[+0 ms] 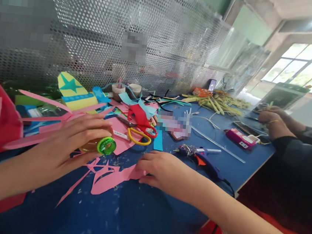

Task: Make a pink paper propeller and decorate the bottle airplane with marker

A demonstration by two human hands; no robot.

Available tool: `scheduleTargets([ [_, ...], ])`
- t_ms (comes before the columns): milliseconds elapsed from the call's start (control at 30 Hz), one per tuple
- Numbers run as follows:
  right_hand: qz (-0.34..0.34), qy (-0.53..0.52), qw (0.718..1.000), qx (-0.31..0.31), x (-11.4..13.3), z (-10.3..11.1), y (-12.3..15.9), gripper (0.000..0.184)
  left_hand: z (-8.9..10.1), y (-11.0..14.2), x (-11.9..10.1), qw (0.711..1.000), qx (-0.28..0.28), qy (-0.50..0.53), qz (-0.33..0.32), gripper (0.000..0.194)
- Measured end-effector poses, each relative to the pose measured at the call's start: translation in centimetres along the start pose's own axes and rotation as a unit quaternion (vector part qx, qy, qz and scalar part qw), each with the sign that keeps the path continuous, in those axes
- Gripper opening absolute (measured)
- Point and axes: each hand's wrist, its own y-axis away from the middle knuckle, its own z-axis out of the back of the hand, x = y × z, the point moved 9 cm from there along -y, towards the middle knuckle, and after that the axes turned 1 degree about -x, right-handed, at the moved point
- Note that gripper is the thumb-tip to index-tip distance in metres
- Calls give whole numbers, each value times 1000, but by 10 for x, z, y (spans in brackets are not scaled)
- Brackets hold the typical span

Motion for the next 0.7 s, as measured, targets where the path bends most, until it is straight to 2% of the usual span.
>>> scheduleTargets([
  [167, 67, 47, 997, -10, 13, -3, 1, 21, 1, 1, 1, 1000, -3, -4, 4, 31],
  [233, 81, 75, 993, -39, 15, -2, 2, 20, 1, 1, 1, 1000, -6, -3, 5, 30],
  [300, 74, 77, 990, -94, 15, 5, 2, 16, 3, 0, 1, 1000, -11, 0, 4, 31],
  [433, 34, -38, 978, -201, 17, 30, 3, 16, 9, -2, 0, 1000, -10, 6, 12, 33],
  [533, 42, -143, 966, -211, 30, 44, -4, 18, 16, -2, 2, 999, -13, 17, 24, 30],
  [700, 33, -220, 945, -239, 40, 71, -24, 15, 28, 4, 13, 997, -59, 19, 39, 29],
])
